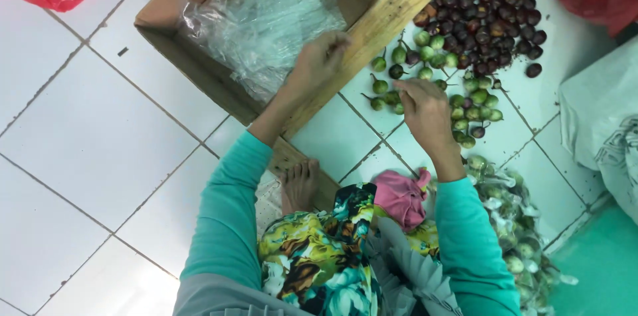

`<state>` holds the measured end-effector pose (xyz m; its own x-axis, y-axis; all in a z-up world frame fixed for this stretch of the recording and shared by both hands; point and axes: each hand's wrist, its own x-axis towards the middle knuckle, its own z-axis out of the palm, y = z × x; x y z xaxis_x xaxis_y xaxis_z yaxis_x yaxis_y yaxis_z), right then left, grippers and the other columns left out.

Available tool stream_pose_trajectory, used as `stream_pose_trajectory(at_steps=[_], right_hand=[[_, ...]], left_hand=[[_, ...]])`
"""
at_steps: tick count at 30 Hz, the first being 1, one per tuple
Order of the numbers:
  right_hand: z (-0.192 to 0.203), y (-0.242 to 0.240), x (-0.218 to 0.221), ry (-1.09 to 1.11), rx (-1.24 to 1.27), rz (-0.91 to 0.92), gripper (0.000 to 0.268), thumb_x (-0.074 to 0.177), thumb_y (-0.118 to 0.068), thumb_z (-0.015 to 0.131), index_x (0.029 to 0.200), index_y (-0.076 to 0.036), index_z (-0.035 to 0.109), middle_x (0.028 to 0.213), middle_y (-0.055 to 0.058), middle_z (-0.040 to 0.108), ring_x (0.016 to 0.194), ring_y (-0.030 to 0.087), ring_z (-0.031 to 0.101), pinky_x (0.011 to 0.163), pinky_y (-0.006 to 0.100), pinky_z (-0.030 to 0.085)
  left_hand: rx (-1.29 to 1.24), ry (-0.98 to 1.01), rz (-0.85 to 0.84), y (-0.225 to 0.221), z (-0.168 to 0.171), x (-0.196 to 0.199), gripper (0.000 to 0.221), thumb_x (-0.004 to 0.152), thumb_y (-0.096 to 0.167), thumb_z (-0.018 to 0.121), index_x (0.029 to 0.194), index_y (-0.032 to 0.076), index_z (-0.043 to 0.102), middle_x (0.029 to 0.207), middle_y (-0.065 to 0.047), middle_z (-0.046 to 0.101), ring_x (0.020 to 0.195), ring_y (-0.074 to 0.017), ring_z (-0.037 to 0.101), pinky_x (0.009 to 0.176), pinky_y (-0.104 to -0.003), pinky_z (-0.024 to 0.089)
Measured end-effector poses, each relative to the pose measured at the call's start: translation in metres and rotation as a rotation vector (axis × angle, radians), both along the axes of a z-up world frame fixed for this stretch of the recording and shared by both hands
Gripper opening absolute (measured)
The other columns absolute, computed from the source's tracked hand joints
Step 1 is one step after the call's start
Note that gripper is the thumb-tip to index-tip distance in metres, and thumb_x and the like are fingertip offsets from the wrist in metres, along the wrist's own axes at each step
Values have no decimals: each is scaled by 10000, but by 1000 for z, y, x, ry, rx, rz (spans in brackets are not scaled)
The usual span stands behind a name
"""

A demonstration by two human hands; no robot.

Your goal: Packaging small fruits into individual plastic bags and sealing them manually

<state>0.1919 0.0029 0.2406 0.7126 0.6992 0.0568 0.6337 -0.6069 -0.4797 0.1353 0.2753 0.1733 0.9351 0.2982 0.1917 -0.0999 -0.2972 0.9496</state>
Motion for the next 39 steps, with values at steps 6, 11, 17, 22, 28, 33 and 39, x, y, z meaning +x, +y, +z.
stream_pose_trajectory(at_steps=[6, 11, 17, 22, 28, 33, 39], right_hand=[[16, 131, 50, -166, 228, 337, 222, 970, 121, 662, 1136, 7, 755, 1056, 152, 705, 973, 343, 622, 840, 466, 497], [-39, 194, 87, -269, -56, 438, 265, 971, -22, 724, 1225, -88, 765, 1169, 120, 666, 1056, 346, 563, 825, 501, 486], [-77, 207, 109, -104, -305, 359, 597, 960, -66, 687, 1525, -154, 514, 1470, 238, 461, 1161, 469, 494, 858, 621, 463], [-73, 198, 130, -20, -131, 378, 282, 988, -43, 693, 1266, -87, 702, 1455, 215, 524, 1224, 440, 469, 858, 608, 432], [6, 177, 125, 303, 141, 387, 37, 1026, 37, 749, 1061, 26, 747, 1180, 179, 661, 1104, 307, 584, 890, 434, 510], [62, 129, 90, 450, 255, 113, 158, 1066, 31, 812, 1002, -47, 690, 972, 48, 662, 876, 154, 566, 785, 318, 469], [69, 64, 15, 591, 683, -168, 194, 1002, -44, 795, 968, -119, 619, 910, 17, 675, 789, 103, 629, 776, 280, 564]], left_hand=[[346, 347, 105, 113, -74, 47, 172, 937, 104, 613, 1097, 142, 660, 935, -114, 733, 825, -355, 679, 641, -515, 479], [972, 601, 94, 131, -152, 73, 539, 814, 509, 844, 1137, 117, 665, 1081, -130, 719, 1024, -386, 635, 774, -518, 498], [704, 430, -4, 126, -119, 59, 53, 840, 193, 786, 830, 195, 733, 842, -73, 752, 768, -349, 689, 797, -524, 396], [596, 356, -107, 131, -47, 45, 95, 874, 224, 827, 868, 234, 733, 868, 53, 737, 809, -217, 685, 859, -461, 397], [582, 162, -105, 137, 24, 25, 114, 960, 219, 809, 983, 188, 702, 953, 16, 703, 869, -235, 649, 890, -434, 364], [737, -92, 217, 91, 107, 7, 321, 1117, 460, 545, 1242, 164, 535, 1194, -147, 477, 1095, -356, 476, 962, -484, 382], [574, -441, 100, -13, 126, -37, 346, 993, 468, 673, 998, 132, 592, 988, -79, 643, 915, -191, 613, 837, -359, 409]])
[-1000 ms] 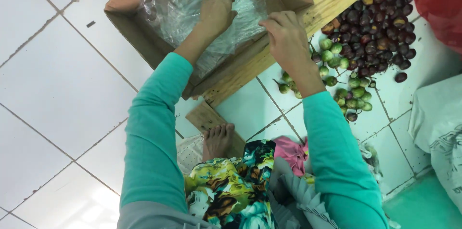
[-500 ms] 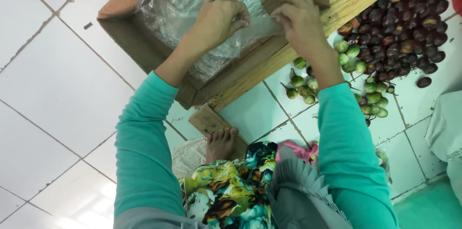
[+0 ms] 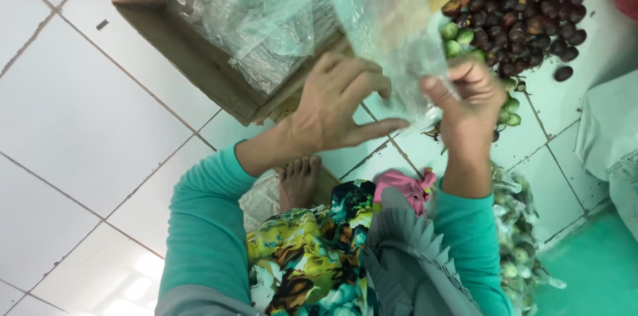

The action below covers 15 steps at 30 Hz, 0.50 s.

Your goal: Packaging small fruits into individual plastic bags and sealing them manually

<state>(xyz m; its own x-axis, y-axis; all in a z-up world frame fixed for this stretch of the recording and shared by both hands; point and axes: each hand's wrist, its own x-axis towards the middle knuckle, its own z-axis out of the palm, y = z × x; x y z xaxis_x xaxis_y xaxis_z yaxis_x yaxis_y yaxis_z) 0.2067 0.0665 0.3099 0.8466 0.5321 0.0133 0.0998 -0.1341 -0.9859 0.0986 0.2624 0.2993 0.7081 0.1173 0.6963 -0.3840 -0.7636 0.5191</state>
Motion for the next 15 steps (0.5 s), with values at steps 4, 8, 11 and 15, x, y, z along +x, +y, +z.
stream_pose_trajectory(at_steps=[4, 8, 11, 15], right_hand=[[-30, -37, -67, 67, 55, -120, 301, 947, 24, 804, 840, -12, 526, 702, 111, 629, 669, 133, 603, 709, 281, 483], [-70, -75, -138, 283, -16, -308, 305, 910, -48, 838, 798, -22, 556, 627, 77, 654, 597, 71, 576, 583, 227, 410], [-103, -103, -178, 345, -65, -402, 299, 922, -139, 845, 782, -53, 595, 579, 58, 621, 566, 56, 529, 546, 238, 390], [-121, -123, -207, 439, 48, -443, 274, 927, -125, 831, 797, -30, 610, 553, 73, 618, 498, 81, 552, 523, 221, 404]], left_hand=[[-269, 239, -143, -66, -27, -39, 428, 846, 462, 839, 1012, 146, 601, 867, -29, 620, 805, -228, 673, 794, -357, 479], [-503, 585, -348, -103, -52, -82, 335, 871, 405, 816, 889, 115, 649, 741, -63, 688, 678, -256, 707, 661, -402, 475], [-479, 845, -399, -124, -109, -111, 205, 895, 310, 783, 893, 129, 687, 763, -41, 751, 711, -246, 743, 662, -379, 546], [-378, 1046, -335, -148, -110, -130, 301, 963, 397, 676, 912, 100, 684, 809, -120, 739, 797, -369, 731, 736, -458, 559]])
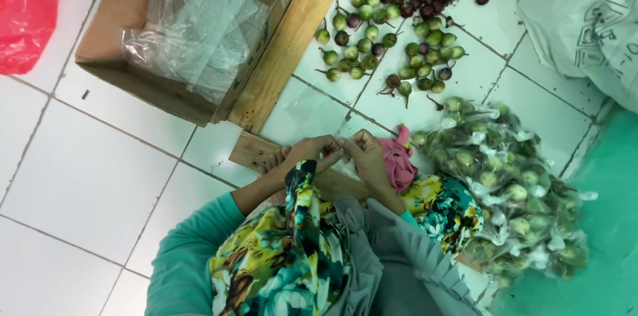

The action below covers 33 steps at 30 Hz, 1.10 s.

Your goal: Packaging small fruits into individual plastic bags and sealing them manually

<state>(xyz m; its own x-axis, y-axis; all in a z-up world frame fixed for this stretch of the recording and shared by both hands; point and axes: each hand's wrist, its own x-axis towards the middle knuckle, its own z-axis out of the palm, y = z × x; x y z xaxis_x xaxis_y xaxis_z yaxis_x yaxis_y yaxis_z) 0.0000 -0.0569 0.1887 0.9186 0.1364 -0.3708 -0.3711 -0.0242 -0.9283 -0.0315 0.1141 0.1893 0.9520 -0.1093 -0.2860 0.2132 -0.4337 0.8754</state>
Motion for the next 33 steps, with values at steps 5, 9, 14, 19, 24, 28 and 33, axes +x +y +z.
stream_pose_trajectory(at_steps=[5, 9, 14, 19, 24, 28, 33], right_hand=[[-34, -53, 2, -25, -38, 154, 416, 840, 67, 762, 1213, -76, 645, 663, 59, 626, 553, 107, 597, 598, 224, 484], [-28, -81, -2, -78, -60, 364, 449, 843, -30, 822, 1269, -139, 729, 766, 15, 675, 675, 79, 610, 659, 229, 498], [-19, -109, 5, -196, -282, 332, 410, 937, -374, 807, 1297, -189, 750, 1086, 98, 701, 988, 240, 645, 862, 389, 510], [-55, -116, -1, -171, -1026, 663, 544, 886, -467, 774, 1382, -291, 635, 1409, 117, 464, 1304, 399, 402, 1065, 667, 352], [-75, -104, -5, -100, -1110, 709, 638, 846, -37, 754, 1433, -203, 568, 1502, 215, 352, 1390, 481, 311, 983, 720, 452], [-103, -115, 3, -297, -1045, 557, 498, 846, 54, 642, 1288, -177, 648, 1305, 164, 484, 1250, 444, 460, 883, 664, 537], [-110, -139, 14, -476, -819, 273, 455, 794, 75, 610, 1165, -151, 745, 1086, 205, 650, 1010, 488, 627, 841, 597, 556]], left_hand=[[390, 103, -101, 14, -34, 1, 266, 841, 480, 726, 845, 243, 606, 749, 2, 702, 798, -336, 713, 730, -471, 561], [462, 215, -275, 12, -16, 5, 274, 878, 502, 638, 838, 248, 546, 770, 1, 688, 817, -330, 698, 751, -470, 561], [412, 298, -478, 23, 49, 40, 408, 951, 494, 623, 929, 93, 698, 858, -164, 749, 834, -398, 728, 777, -496, 558], [294, 163, -309, 39, 12, 106, 257, 1015, 282, 576, 1062, 78, 726, 782, -143, 742, 724, -308, 724, 729, -440, 565], [644, -193, -161, 38, -88, 180, 310, 1014, 114, 627, 1306, 215, 618, 1109, -182, 710, 1002, -393, 727, 792, -502, 607], [934, -187, -213, 35, -165, 216, 426, 995, 241, 686, 1386, 240, 517, 979, -135, 679, 883, -350, 738, 731, -513, 619], [741, -22, -38, 26, -142, 209, 309, 991, 243, 681, 1289, 213, 602, 1023, -156, 686, 925, -370, 754, 755, -496, 617]])
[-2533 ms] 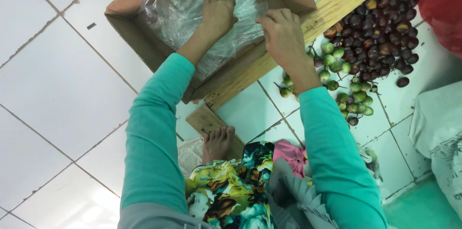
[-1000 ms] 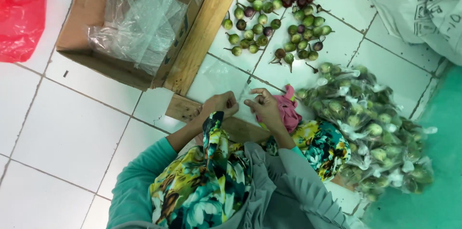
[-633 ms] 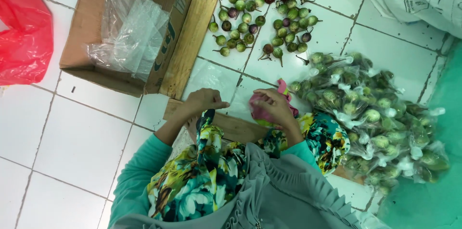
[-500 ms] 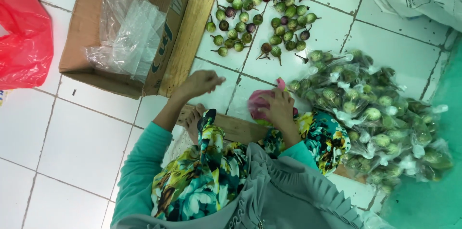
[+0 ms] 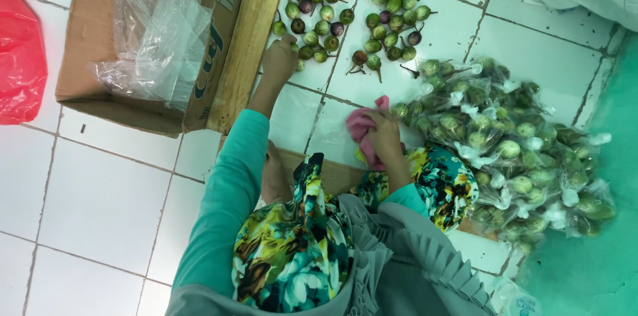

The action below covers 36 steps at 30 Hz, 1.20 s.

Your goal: Packaging small fruits into individual plastic bags and sealing them manually

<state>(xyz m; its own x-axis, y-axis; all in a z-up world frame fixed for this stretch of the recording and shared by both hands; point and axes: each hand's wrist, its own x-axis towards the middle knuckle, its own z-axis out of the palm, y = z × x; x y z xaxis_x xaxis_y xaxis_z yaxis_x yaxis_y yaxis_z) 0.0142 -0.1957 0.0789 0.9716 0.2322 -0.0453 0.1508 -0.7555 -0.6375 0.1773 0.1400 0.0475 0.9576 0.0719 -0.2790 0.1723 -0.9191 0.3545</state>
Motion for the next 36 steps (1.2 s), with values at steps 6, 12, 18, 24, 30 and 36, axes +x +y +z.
stream_pose_trajectory(at_steps=[6, 12, 18, 24, 30, 36], right_hand=[[85, -15, 6, 2, 479, -324, 560, 764, 135, 575, 1195, -146, 798, 1148, 191, 720, 1147, 385, 661, 982, 471, 527], [103, 13, -9, -158, 778, -376, 430, 1059, -66, 556, 1489, -85, 541, 1453, 224, 517, 1267, 365, 524, 1136, 578, 392], [119, 39, -12, -425, 453, 20, 432, 1101, -209, 516, 1516, -97, 562, 1545, 217, 447, 1437, 435, 428, 1185, 564, 349], [100, 24, -11, -360, 781, -87, 377, 999, 101, 475, 1223, -36, 746, 1287, 207, 648, 1271, 450, 583, 1107, 587, 429], [99, -28, 3, -50, 1543, -439, 213, 957, -70, 642, 1167, -67, 679, 1144, 183, 739, 1038, 298, 761, 1002, 486, 614], [137, 15, -19, -100, 1035, -106, 428, 928, 72, 635, 1346, -14, 648, 1473, 259, 496, 1273, 391, 545, 1101, 508, 419]], left_hand=[[-818, -37, 153, -27, 125, -70, 317, 972, 210, 737, 1266, 112, 669, 910, -111, 718, 819, -186, 702, 703, -322, 559], [-1626, 402, 363, -106, 86, -140, 389, 969, 148, 725, 1332, 45, 630, 1054, -194, 765, 937, -240, 785, 728, -259, 635], [-1711, 272, 287, -135, 97, -151, 302, 865, 81, 838, 1126, 28, 697, 1024, -172, 741, 936, -268, 752, 773, -325, 608], [-1714, 262, 159, -134, 138, -152, 242, 915, -6, 754, 1152, 10, 703, 1019, -165, 746, 887, -238, 752, 725, -294, 605], [-1779, 507, 208, -113, 181, -150, 288, 980, 92, 615, 1237, -35, 648, 1018, -125, 717, 851, -158, 713, 677, -226, 545], [-1721, 517, 216, -124, 134, -159, 446, 967, 83, 645, 1388, -39, 559, 1054, -163, 725, 859, -195, 747, 658, -235, 577]])
